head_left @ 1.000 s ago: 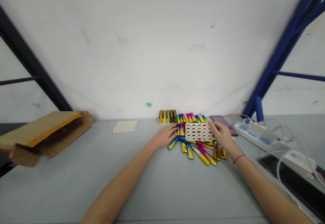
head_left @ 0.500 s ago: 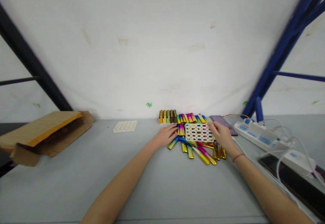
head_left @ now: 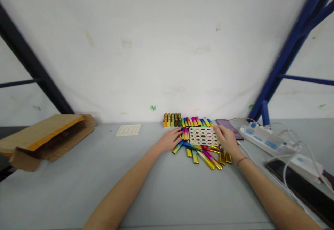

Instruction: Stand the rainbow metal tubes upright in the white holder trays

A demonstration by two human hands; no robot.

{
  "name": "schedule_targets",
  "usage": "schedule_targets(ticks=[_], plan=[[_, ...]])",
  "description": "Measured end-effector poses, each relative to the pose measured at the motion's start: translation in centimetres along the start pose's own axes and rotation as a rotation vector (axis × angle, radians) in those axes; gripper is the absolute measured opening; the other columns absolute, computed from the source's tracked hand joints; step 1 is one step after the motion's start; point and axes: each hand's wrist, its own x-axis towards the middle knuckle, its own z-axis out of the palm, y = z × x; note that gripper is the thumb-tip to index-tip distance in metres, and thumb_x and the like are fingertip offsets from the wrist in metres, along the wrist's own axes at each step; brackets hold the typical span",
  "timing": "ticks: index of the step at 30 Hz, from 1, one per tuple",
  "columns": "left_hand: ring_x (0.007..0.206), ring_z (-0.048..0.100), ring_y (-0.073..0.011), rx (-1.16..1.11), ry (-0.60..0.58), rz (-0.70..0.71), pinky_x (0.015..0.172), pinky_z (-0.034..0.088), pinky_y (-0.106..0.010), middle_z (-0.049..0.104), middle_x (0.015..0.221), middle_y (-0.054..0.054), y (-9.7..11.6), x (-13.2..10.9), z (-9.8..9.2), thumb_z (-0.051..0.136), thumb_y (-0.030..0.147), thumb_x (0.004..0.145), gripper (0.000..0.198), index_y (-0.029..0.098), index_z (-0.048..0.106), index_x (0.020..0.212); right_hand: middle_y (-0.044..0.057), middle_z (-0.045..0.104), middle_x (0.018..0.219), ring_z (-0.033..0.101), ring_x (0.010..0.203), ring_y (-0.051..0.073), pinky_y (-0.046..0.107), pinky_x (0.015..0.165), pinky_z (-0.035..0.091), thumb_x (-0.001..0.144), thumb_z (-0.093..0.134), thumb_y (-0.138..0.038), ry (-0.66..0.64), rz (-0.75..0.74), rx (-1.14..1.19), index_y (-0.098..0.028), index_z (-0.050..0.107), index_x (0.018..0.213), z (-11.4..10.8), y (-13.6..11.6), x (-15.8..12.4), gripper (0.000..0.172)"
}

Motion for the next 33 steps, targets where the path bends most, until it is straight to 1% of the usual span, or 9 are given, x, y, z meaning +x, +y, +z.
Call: schedule_targets(ticks=[2, 5, 7, 11, 15, 20, 24, 27, 33], plan=[[0.130, 0.047, -0.0256, 0.000, 0.004, 0.005, 0.108, 0.039, -0.044, 0.053, 0.137, -0.015, 0.0, 0.0, 0.0, 0.038, 0.039, 0.100, 0.042, 0.013, 0.056, 0.128, -0.002, 0.047, 0.054, 0.045, 0.053, 0.015, 0.027, 0.052, 0.032, 0.088, 0.038, -0.063, 0.009, 0.025, 0.082, -0.022, 0.045, 0.062, 0.0, 0.0, 0.1, 0.050], [0.131, 0.047, -0.0245, -0.002, 0.012, 0.012, 0.108, 0.039, -0.043, 0.054, 0.137, -0.013, 0.0, 0.0, 0.0, 0.039, 0.039, 0.100, 0.040, 0.016, 0.055, 0.128, -0.002, 0.045, 0.055, 0.044, 0.054, 0.014, 0.026, 0.050, 0.032, 0.085, 0.042, -0.066, 0.011, 0.113, 0.213, -0.021, 0.044, 0.061, 0.0, 0.1, 0.3, 0.051], [0.131, 0.046, -0.0238, 0.001, 0.009, 0.017, 0.109, 0.038, -0.042, 0.054, 0.137, -0.012, 0.1, 0.0, -0.1, 0.039, 0.037, 0.100, 0.038, 0.017, 0.056, 0.128, -0.002, 0.047, 0.054, 0.045, 0.054, 0.014, 0.026, 0.049, 0.033, 0.081, 0.045, -0.070, 0.005, 0.203, 0.303, -0.021, 0.044, 0.061, 0.1, 0.3, 0.4, 0.053], [0.132, 0.045, -0.0241, -0.002, -0.011, -0.008, 0.108, 0.038, -0.043, 0.051, 0.140, -0.012, 0.3, -0.1, -0.3, 0.040, 0.038, 0.100, 0.040, 0.017, 0.052, 0.132, -0.001, 0.052, 0.052, 0.047, 0.047, 0.015, 0.026, 0.042, 0.034, 0.073, 0.052, -0.073, -0.001, 0.442, 0.506, -0.020, 0.049, 0.064, 0.4, 0.7, 0.5, 0.054], [0.131, 0.046, -0.0241, -0.016, -0.020, -0.040, 0.108, 0.038, -0.043, 0.050, 0.141, -0.013, 0.6, -0.1, -0.6, 0.041, 0.039, 0.099, 0.040, 0.016, 0.049, 0.132, -0.001, 0.053, 0.049, 0.044, 0.040, 0.013, 0.024, 0.034, 0.030, 0.074, 0.055, -0.069, 0.008, 0.579, 0.632, -0.020, 0.052, 0.066, 0.8, 0.9, 0.3, 0.050], [0.132, 0.045, -0.0235, -0.020, -0.018, -0.028, 0.110, 0.037, -0.042, 0.050, 0.141, -0.013, 0.7, 0.0, -0.7, 0.043, 0.037, 0.099, 0.033, 0.016, 0.056, 0.120, 0.001, 0.055, 0.050, 0.045, 0.038, 0.012, 0.023, 0.031, 0.030, 0.077, 0.054, -0.066, -0.006, 0.582, 0.657, -0.019, 0.054, 0.064, 0.9, 1.0, 0.2, 0.049], [0.131, 0.046, -0.0240, -0.021, -0.022, -0.039, 0.110, 0.037, -0.043, 0.050, 0.141, -0.013, 0.8, 0.0, -0.8, 0.044, 0.036, 0.098, 0.032, 0.016, 0.056, 0.121, -0.001, 0.050, 0.045, 0.043, 0.037, 0.012, 0.023, 0.030, 0.029, 0.076, 0.054, -0.069, -0.011, 0.568, 0.635, -0.020, 0.052, 0.062, 1.1, 1.3, 0.2, 0.051], [0.132, 0.045, -0.0240, -0.033, -0.025, -0.046, 0.110, 0.036, -0.042, 0.050, 0.141, -0.013, 0.9, 0.0, -0.8, 0.044, 0.036, 0.098, 0.032, 0.016, 0.056, 0.122, -0.001, 0.051, 0.046, 0.044, 0.037, 0.013, 0.024, 0.031, 0.031, 0.074, 0.055, -0.071, -0.013, 0.560, 0.631, -0.020, 0.052, 0.062, 1.2, 1.3, 0.1, 0.053], [0.132, 0.044, -0.0232, -0.047, -0.043, -0.056, 0.110, 0.035, -0.042, 0.048, 0.143, -0.012, 0.8, -0.1, -0.8, 0.043, 0.036, 0.099, 0.033, 0.017, 0.054, 0.124, -0.002, 0.051, 0.047, 0.042, 0.037, 0.011, 0.022, 0.030, 0.028, 0.069, 0.058, -0.075, 0.012, 0.532, 0.616, -0.018, 0.055, 0.064, 1.1, 0.8, 0.0, 0.057]])
